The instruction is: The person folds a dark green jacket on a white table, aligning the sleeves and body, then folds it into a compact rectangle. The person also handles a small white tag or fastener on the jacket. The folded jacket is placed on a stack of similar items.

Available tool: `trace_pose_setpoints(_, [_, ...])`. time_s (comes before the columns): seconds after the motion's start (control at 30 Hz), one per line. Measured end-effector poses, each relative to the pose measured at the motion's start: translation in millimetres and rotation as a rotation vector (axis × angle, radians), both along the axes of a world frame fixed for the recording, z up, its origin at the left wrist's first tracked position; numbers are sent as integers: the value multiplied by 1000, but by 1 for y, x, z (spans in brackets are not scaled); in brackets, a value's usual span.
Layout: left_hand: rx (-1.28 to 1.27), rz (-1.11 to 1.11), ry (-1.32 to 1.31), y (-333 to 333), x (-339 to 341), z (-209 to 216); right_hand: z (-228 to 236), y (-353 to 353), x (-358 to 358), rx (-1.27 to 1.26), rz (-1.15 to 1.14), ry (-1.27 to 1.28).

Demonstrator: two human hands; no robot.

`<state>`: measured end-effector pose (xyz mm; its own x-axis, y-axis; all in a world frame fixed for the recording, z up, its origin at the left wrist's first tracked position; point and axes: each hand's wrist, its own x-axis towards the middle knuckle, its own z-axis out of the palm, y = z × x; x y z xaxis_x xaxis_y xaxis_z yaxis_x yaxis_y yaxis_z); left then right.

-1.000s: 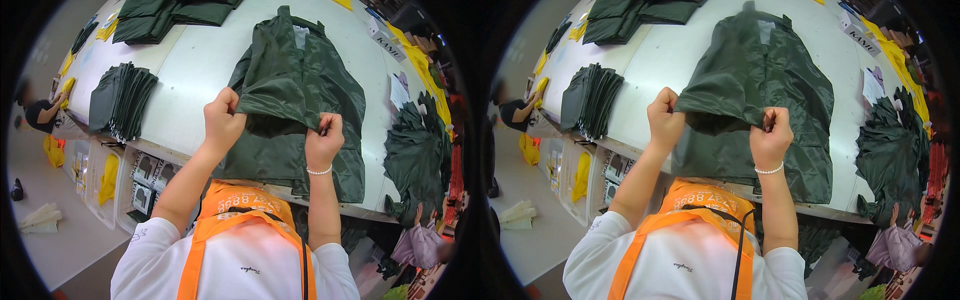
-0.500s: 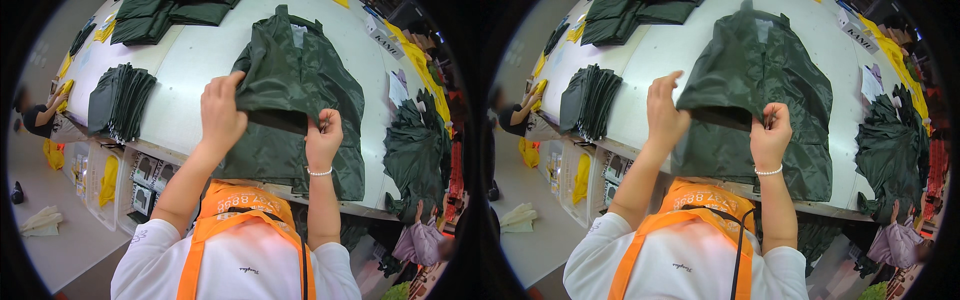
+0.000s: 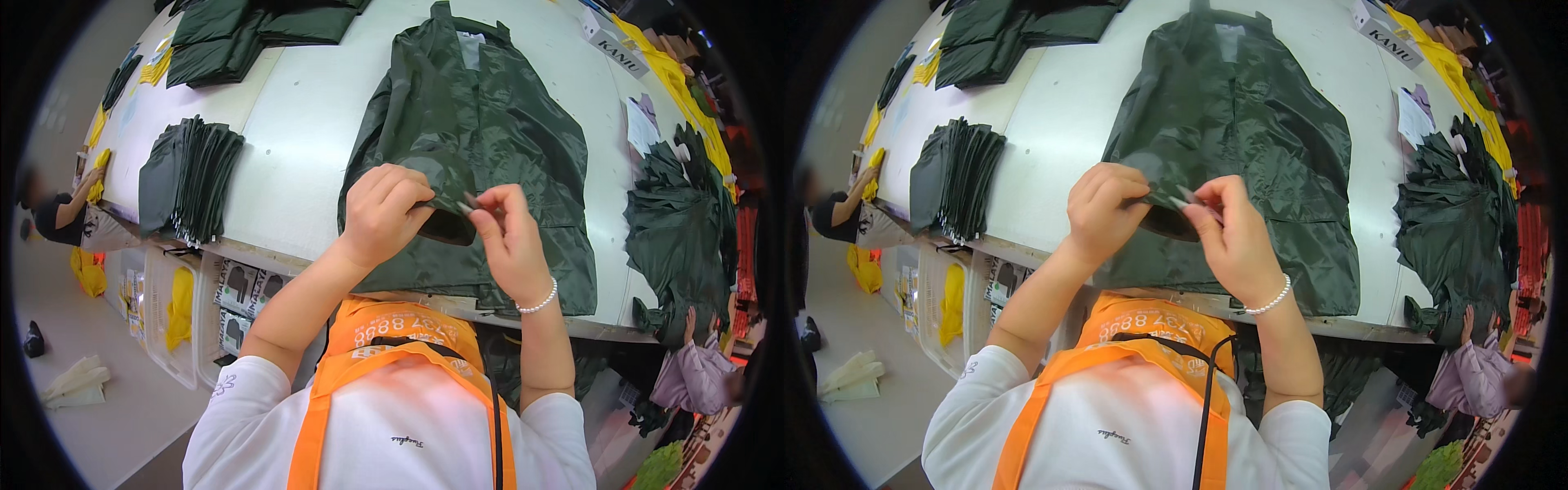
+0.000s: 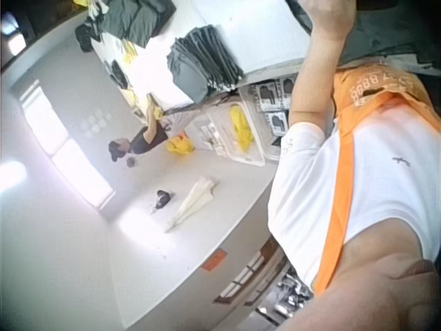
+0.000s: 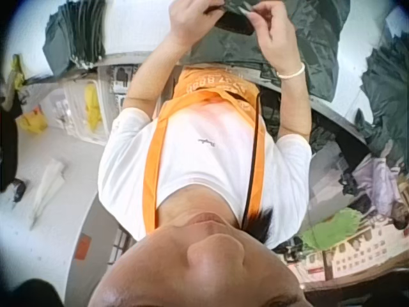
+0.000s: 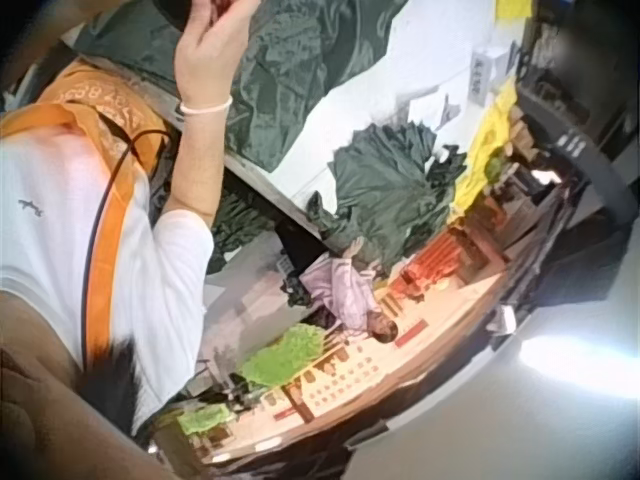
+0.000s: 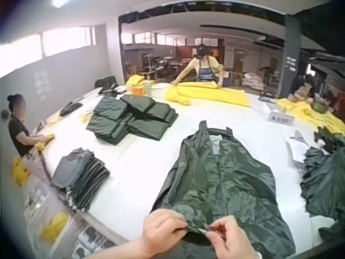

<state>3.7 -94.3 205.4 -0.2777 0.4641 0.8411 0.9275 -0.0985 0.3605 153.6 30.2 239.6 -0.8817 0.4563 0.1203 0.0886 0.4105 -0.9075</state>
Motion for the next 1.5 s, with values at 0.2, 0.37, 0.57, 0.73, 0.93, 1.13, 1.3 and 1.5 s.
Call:
trace_pose_setpoints(0.2, [18,-21,19,0,0,0,-2,-1,-3,-58,43,-10])
trace_pose_setpoints(0.37, [23,-31,29,0,1,1,-3,-4,-7,-76,55,44])
trace_pose_setpoints(0.57, [21,-17,24,-3,1,0,-1,-5,-9,-54,80,13])
trace_pose_setpoints(0.73, [30,13,-6,-8,-4,-1,-15,13,-4,-427,-147,152])
trace_pose_setpoints(0.93, [4,28,-19,-16,-9,-1,-25,4,-4,-400,-92,184])
trace_pose_setpoints(1.13, [3,-9,-22,-17,-11,-3,-19,-16,-23,-197,-72,116])
trace_pose_setpoints(1.3, [14,-24,-56,-16,-13,-5,-16,-31,-35,3,-108,123])
trace_pose_setpoints(1.5, [-35,-98,-85,-18,-17,-10,-18,-33,-40,119,-192,142])
